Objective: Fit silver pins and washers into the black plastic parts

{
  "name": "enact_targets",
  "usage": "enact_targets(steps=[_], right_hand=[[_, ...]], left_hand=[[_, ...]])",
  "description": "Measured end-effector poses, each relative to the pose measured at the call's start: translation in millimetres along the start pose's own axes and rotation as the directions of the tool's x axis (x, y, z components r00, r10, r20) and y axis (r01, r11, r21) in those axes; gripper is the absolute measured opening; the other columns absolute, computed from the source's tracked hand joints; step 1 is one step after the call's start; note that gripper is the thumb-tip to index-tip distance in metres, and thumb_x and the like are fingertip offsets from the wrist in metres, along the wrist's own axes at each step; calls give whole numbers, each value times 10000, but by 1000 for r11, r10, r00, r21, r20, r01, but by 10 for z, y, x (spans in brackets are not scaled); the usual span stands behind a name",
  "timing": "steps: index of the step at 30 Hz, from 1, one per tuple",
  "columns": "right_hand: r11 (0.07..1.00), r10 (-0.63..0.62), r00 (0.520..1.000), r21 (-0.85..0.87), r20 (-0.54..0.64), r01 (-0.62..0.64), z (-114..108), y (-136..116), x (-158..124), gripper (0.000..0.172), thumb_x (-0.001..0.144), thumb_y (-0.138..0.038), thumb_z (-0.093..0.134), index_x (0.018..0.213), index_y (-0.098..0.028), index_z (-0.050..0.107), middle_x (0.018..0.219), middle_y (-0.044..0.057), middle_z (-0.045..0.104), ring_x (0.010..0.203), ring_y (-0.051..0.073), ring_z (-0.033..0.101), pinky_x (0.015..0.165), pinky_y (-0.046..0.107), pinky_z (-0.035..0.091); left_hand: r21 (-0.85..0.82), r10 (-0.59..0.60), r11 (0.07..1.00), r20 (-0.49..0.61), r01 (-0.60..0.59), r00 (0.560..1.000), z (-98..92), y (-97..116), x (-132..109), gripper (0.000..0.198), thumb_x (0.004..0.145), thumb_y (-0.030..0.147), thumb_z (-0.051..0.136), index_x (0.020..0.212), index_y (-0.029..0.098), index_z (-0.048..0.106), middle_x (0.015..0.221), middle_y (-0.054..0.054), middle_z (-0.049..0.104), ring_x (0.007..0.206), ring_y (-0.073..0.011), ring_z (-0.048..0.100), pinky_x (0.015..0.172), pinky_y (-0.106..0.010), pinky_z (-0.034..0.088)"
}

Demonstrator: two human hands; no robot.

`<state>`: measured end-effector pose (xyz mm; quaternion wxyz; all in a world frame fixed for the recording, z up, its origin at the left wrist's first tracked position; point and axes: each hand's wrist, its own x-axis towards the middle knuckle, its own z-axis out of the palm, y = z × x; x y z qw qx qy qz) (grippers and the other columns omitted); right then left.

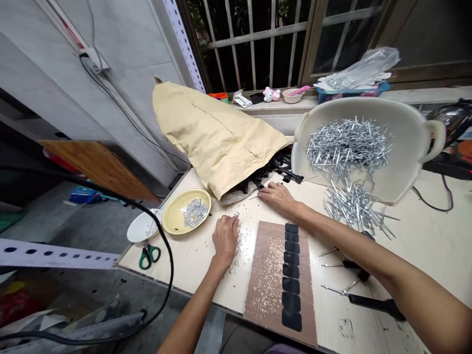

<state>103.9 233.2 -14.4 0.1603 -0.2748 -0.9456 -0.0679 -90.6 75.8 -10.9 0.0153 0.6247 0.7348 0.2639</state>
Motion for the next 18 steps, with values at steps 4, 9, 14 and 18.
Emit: enact_targets(steps=[4, 9, 14, 18], right_hand=[[999, 6, 1000, -53, 21, -5, 253, 55, 136, 221, 941, -214, 427, 928, -166, 642, 860, 75, 608, 851, 201, 426, 710, 322, 290], [999, 33, 999, -10, 5, -33, 228, 58, 57, 237, 946, -195, 391, 898, -140, 616, 877, 82, 591, 804, 182, 439, 696, 302, 327], [978, 104, 990, 190, -99, -84, -129, -171, -125, 249, 946, -189, 371, 1031, -152, 602, 937, 84, 596, 867, 187, 482, 733, 299, 398], [914, 175, 976, 391, -130, -111, -442, -498, -320, 332, 929, -159, 372, 1214, -189, 540, 977, 73, 580, 887, 170, 526, 743, 294, 456]], left_hand=[[69, 52, 996, 87, -58, 995, -26, 6, 98, 225, 887, 301, 477, 922, 246, 692, 846, -61, 587, 835, -212, 494, 599, -277, 359], [117, 126, 981, 232, -156, 965, 8, 33, 131, 226, 889, 277, 473, 816, 256, 685, 846, -57, 576, 853, -216, 462, 537, -274, 306], [-2, 112, 994, 174, -114, 978, 67, 21, 141, 186, 875, 238, 489, 836, 218, 670, 872, -73, 599, 935, -228, 481, 606, -284, 373], [-549, -156, 804, 179, 230, 971, 4, 52, 159, 211, 807, 351, 589, 853, 169, 683, 830, -67, 634, 780, -183, 550, 631, -285, 425]])
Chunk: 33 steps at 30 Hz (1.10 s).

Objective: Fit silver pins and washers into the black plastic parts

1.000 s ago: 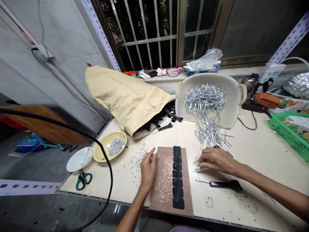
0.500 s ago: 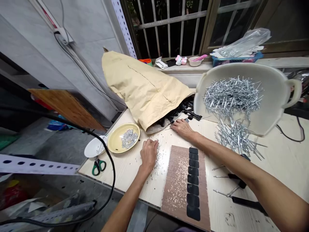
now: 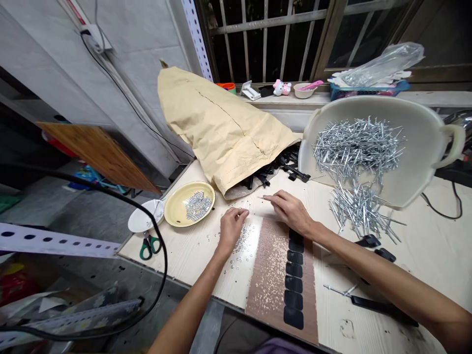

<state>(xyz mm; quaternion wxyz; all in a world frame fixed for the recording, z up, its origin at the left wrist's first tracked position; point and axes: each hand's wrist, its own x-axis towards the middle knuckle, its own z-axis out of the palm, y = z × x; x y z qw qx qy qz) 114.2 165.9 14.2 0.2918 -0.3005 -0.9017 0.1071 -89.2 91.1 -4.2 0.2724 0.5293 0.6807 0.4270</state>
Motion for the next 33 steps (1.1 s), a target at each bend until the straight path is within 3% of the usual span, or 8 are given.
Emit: enact_targets(steps=[2, 4, 6, 9, 22, 24, 29, 33], right_hand=[[998, 28, 1000, 56, 1, -28, -47, -171, -91, 328, 924, -168, 392, 1207, -207, 555, 970, 62, 587, 874, 160, 544, 734, 287, 467], [996, 60, 998, 62, 17, -61, -71, -308, -156, 283, 926, -202, 424, 1150, -221, 596, 950, 51, 604, 867, 156, 555, 723, 275, 466], [995, 92, 995, 34, 29, -93, -89, -413, -198, 248, 931, -244, 443, 1100, -228, 623, 911, 43, 618, 858, 155, 561, 714, 266, 455], [992, 127, 992, -2, 11, -127, -124, -513, -233, 248, 941, -288, 433, 1081, -225, 628, 861, 40, 627, 832, 151, 568, 696, 252, 438], [988, 152, 985, 20, -85, -151, -234, -590, -346, 222, 941, -293, 434, 1021, -218, 627, 854, 33, 636, 809, 145, 585, 701, 238, 426], [985, 174, 980, 28, -95, -172, -228, -595, -361, 208, 939, -287, 438, 1021, -219, 617, 884, 30, 642, 822, 143, 590, 711, 240, 426], [978, 197, 974, -43, -109, -202, -220, -625, -394, 192, 937, -278, 438, 963, -202, 613, 890, 40, 647, 831, 149, 593, 700, 243, 419], [968, 198, 976, -137, -94, -210, -226, -637, -405, 199, 938, -269, 434, 941, -198, 619, 855, 41, 638, 807, 147, 586, 651, 235, 397]], left_hand=[[-393, -200, 895, 74, 213, 977, -12, 75, -36, 309, 744, 405, 647, 871, 125, 678, 767, -56, 632, 625, -126, 535, 540, -244, 408], [-644, -296, 677, 204, 356, 933, -4, 169, -99, 357, 675, 391, 716, 875, 99, 667, 723, -39, 618, 553, -79, 502, 493, -205, 391], [-762, -303, 507, 281, 403, 911, 21, 266, -177, 348, 624, 330, 768, 854, 93, 660, 713, -29, 614, 556, -60, 506, 517, -187, 420], [-817, -287, 414, 300, 401, 910, 69, 386, -277, 314, 625, 287, 779, 842, 97, 655, 739, -32, 633, 588, -59, 538, 587, -195, 474], [-852, -254, 400, 252, 338, 934, 228, 549, -391, 294, 608, 286, 794, 800, 108, 658, 727, -26, 654, 579, -60, 557, 617, -210, 498], [-847, -243, 438, 211, 301, 947, 254, 557, -401, 289, 622, 290, 783, 808, 105, 660, 724, -24, 654, 572, -60, 558, 617, -214, 492], [-744, -169, 653, 43, 144, 985, 288, 513, -416, 264, 705, 317, 714, 866, 112, 672, 750, -27, 665, 599, -79, 582, 647, -234, 482], [-681, -135, 716, 75, 150, 988, 284, 455, -394, 283, 723, 338, 692, 893, 113, 684, 760, -41, 674, 618, -96, 588, 667, -259, 494]])
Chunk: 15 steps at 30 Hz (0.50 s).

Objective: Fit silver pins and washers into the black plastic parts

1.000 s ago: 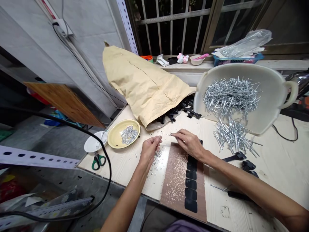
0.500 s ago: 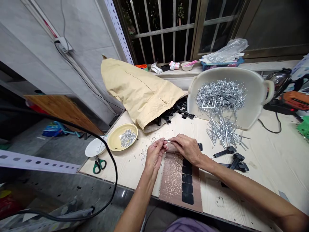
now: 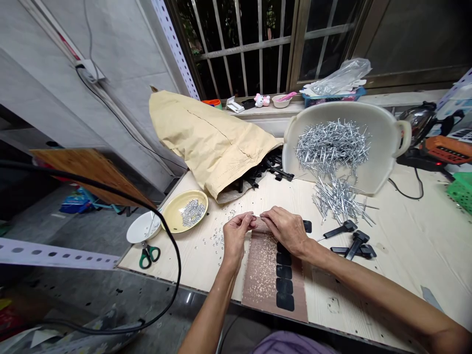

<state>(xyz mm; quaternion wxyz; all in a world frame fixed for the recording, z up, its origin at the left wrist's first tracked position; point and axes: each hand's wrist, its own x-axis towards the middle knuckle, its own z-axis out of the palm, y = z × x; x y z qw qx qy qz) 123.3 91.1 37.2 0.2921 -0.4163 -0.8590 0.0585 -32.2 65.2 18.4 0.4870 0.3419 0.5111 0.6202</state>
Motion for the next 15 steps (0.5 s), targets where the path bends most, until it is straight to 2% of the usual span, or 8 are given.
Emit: enact_targets(steps=[3, 7, 12, 15], right_hand=[[1000, 10, 1000, -18, -4, -10, 2, 10, 3, 201, 938, -284, 436, 931, -198, 617, 852, 40, 636, 794, 142, 582, 626, 230, 382], [999, 24, 1000, -38, 11, -23, -1, 26, 2, 238, 947, -313, 415, 909, -195, 618, 849, 46, 642, 796, 145, 579, 626, 233, 364], [988, 104, 990, 103, 92, -114, -1, 57, -29, 230, 953, -326, 396, 927, -221, 599, 869, 6, 644, 772, 120, 590, 632, 226, 363], [978, 113, 989, 163, 96, -128, 6, 76, -36, 231, 944, -342, 403, 931, -222, 600, 897, 17, 630, 793, 129, 580, 636, 227, 367]], left_hand=[[9, -34, 999, 43, 33, 999, -23, -16, 30, 307, 726, 345, 686, 921, 109, 691, 768, -55, 681, 628, -100, 582, 691, -277, 507], [80, -7, 997, 56, 2, 998, -51, -25, 50, 306, 730, 349, 680, 925, 114, 700, 788, -64, 691, 644, -106, 590, 707, -272, 509], [74, -11, 997, 97, 4, 995, -73, -35, 66, 301, 725, 347, 685, 918, 118, 706, 768, -58, 689, 636, -105, 591, 706, -267, 509], [53, -26, 998, 107, 20, 994, -71, -38, 74, 297, 711, 349, 695, 903, 122, 713, 759, -54, 689, 625, -101, 587, 701, -263, 509]])
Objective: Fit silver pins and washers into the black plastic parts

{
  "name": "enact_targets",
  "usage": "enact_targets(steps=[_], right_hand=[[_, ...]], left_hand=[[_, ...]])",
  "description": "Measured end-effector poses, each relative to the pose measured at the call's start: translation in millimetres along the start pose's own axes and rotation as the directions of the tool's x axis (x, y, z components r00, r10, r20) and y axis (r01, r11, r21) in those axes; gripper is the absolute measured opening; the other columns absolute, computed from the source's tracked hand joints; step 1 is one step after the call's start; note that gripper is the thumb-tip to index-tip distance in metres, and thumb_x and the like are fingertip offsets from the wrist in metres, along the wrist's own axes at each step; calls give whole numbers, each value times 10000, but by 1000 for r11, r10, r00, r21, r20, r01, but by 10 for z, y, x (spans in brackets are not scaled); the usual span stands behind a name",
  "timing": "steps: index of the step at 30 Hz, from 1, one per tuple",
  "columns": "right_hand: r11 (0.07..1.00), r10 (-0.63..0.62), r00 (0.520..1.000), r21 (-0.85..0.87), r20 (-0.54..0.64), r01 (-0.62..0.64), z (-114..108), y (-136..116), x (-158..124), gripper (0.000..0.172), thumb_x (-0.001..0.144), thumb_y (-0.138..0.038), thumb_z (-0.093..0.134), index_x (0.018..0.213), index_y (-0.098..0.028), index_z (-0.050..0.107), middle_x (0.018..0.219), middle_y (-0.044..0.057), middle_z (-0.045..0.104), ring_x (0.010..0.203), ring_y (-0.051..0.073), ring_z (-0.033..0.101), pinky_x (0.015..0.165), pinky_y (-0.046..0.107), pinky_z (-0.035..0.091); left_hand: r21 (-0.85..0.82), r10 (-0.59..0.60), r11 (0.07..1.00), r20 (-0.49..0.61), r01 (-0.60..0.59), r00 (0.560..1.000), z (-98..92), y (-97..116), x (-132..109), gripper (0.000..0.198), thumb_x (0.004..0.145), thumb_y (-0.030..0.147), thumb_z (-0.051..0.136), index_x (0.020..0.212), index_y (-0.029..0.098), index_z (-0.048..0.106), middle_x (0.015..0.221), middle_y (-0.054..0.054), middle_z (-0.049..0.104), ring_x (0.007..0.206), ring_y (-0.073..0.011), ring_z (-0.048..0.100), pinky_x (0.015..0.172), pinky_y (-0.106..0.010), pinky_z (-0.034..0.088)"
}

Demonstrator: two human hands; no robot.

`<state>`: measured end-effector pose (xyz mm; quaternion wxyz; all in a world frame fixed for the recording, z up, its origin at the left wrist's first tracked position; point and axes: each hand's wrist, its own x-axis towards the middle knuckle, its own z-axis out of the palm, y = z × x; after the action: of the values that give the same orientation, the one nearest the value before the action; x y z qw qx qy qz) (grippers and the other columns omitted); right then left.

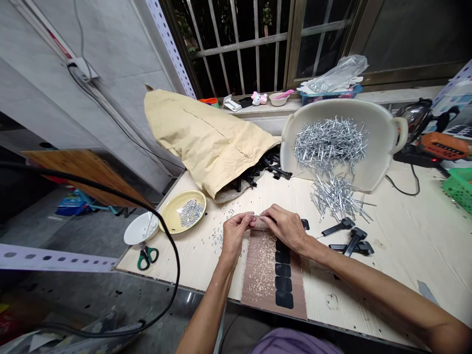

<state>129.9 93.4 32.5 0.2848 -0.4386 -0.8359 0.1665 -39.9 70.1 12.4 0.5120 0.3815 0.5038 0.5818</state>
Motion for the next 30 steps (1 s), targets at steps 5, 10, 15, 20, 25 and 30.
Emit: enact_targets(steps=[5, 10, 15, 20, 25, 30], right_hand=[[920, 141, 978, 345, 156, -188, 57, 37, 85, 355, 910, -430, 414, 725, -172, 574, 676, 6, 569, 595, 109, 498, 535, 225, 333], [732, 201, 932, 586, 301, -347, 75, 92, 105, 357, 848, -467, 484, 690, -153, 551, 564, -34, 490, 484, 77, 396, 480, 216, 307], [940, 115, 986, 309, 125, -148, -186, 288, -178, 250, 890, -373, 474, 805, -176, 603, 762, 7, 585, 684, 117, 527, 615, 232, 381], [985, 82, 993, -159, 86, -67, -369, 639, -475, 258, 936, -353, 420, 867, -194, 611, 860, 28, 580, 705, 124, 532, 570, 229, 346], [967, 12, 997, -253, 77, 8, -300, 825, -477, 263, 937, -344, 433, 840, -172, 607, 831, 51, 577, 820, 164, 518, 595, 245, 367], [944, -240, 944, -173, 226, 281, -221, 595, -805, 298, 966, -214, 314, 848, -155, 581, 796, 45, 559, 713, 141, 476, 515, 235, 351]], left_hand=[[51, 15, 999, -3, -15, 1000, -11, 31, 9, 291, 705, 345, 702, 893, 123, 718, 751, -54, 693, 636, -110, 599, 708, -266, 513], [56, -19, 998, 11, 19, 1000, 30, 39, -20, 283, 698, 349, 709, 865, 121, 722, 725, -48, 684, 609, -101, 582, 668, -249, 508], [114, -92, 990, 68, 84, 993, 121, 2, -136, 440, 687, 388, 708, 1060, 157, 681, 801, -30, 643, 586, -88, 556, 558, -219, 483], [292, -139, 948, 27, 125, 990, 151, -51, -256, 679, 753, 453, 628, 1345, 177, 440, 583, 63, 480, 402, -41, 364, 390, -172, 310], [475, 5, 880, 10, -9, 1000, 220, -179, -351, 632, 797, 475, 566, 1339, 170, 450, 669, 28, 507, 506, -70, 401, 479, -200, 349], [607, 133, 792, -52, -75, 990, 275, -292, -394, 597, 833, 486, 507, 1339, 175, 449, 710, 2, 547, 570, -112, 457, 543, -239, 390]])
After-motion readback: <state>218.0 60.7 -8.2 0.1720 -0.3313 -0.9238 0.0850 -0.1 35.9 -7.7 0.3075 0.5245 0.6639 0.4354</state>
